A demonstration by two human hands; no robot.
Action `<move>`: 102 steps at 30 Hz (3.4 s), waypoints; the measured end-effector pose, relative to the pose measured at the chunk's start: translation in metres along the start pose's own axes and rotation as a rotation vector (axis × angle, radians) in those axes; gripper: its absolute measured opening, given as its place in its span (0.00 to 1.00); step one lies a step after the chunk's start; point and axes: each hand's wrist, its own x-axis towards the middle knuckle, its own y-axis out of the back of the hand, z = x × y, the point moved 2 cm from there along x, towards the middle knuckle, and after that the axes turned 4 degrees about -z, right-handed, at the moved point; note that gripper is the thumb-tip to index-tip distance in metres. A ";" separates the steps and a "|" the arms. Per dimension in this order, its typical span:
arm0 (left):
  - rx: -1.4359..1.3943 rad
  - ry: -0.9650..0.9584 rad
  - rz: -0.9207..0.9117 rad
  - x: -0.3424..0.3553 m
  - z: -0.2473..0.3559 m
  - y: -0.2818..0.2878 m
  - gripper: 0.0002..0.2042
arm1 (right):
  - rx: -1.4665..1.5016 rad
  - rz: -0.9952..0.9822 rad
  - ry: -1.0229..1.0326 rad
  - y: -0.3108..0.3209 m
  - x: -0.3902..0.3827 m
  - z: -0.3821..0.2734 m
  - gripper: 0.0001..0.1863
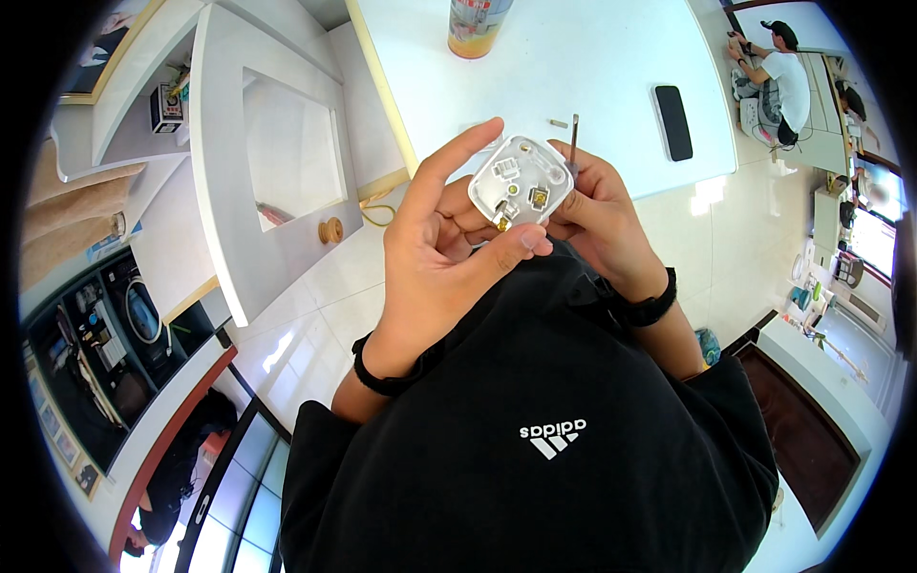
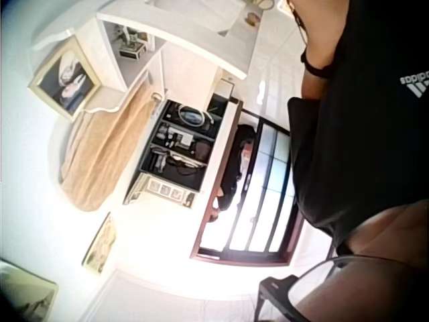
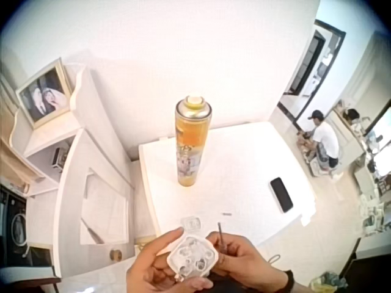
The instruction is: The person unscrews and opens an electrical plug using a screwdriver, removes internal components, and places them on a desk. They then retrieve a wire stripper from a drawer and use it to strip the ends of a wire.
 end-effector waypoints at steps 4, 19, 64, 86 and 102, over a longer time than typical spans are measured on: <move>0.041 0.003 0.008 0.000 0.000 0.000 0.31 | 0.010 -0.001 -0.017 -0.001 -0.001 0.003 0.11; 0.478 -0.260 0.038 -0.006 0.006 -0.005 0.31 | -0.302 0.060 0.116 -0.012 -0.011 -0.024 0.18; 0.464 -0.373 0.006 -0.011 0.004 -0.004 0.31 | -0.837 0.241 0.237 -0.040 -0.030 -0.051 0.15; 0.168 -0.053 0.007 -0.008 0.002 0.001 0.31 | -0.377 0.213 0.051 -0.021 -0.016 -0.032 0.16; 0.102 0.053 0.089 -0.002 -0.002 0.000 0.30 | -0.201 0.164 -0.078 -0.015 -0.017 -0.028 0.20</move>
